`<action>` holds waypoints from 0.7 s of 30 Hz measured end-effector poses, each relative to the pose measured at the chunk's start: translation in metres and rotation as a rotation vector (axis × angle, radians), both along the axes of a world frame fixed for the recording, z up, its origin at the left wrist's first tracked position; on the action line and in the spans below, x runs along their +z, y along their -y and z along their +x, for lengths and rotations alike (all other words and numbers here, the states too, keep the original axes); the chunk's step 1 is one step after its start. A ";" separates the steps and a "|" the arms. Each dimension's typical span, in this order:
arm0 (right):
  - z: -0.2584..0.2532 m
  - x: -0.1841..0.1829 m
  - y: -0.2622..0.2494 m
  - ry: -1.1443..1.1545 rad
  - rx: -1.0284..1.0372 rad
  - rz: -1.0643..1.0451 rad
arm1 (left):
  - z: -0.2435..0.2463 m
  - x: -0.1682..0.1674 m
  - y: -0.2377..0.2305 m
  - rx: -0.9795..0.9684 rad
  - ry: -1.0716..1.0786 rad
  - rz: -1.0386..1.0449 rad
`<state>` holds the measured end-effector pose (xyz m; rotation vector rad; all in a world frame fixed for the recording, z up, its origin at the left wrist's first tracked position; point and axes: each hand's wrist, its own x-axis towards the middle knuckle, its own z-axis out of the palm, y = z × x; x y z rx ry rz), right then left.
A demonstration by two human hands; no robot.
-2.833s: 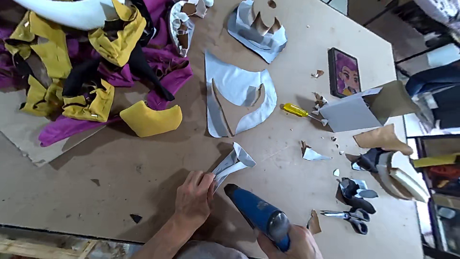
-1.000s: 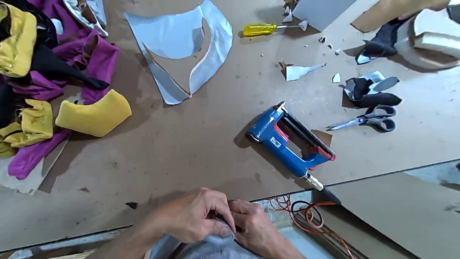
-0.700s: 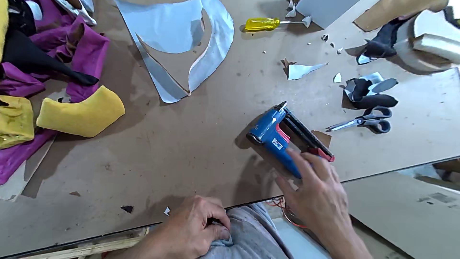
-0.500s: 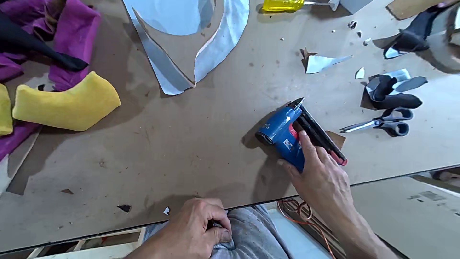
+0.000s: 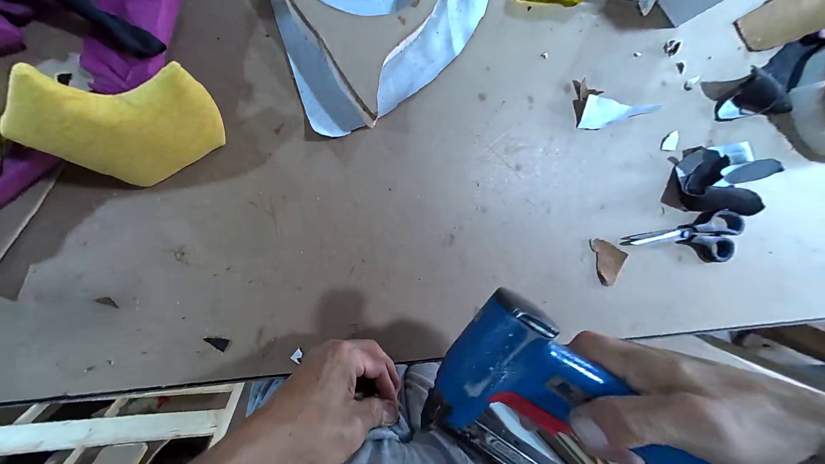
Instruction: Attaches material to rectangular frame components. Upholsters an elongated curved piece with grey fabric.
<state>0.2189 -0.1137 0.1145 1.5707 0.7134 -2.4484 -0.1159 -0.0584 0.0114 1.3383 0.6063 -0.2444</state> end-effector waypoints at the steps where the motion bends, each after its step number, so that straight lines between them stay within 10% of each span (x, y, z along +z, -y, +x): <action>1: -0.004 -0.005 -0.004 -0.013 0.036 -0.036 | 0.000 0.001 -0.001 -0.011 -0.018 -0.004; 21: -0.016 -0.031 -0.042 -0.057 0.183 -0.150 | 0.002 0.002 -0.004 -0.052 -0.056 -0.014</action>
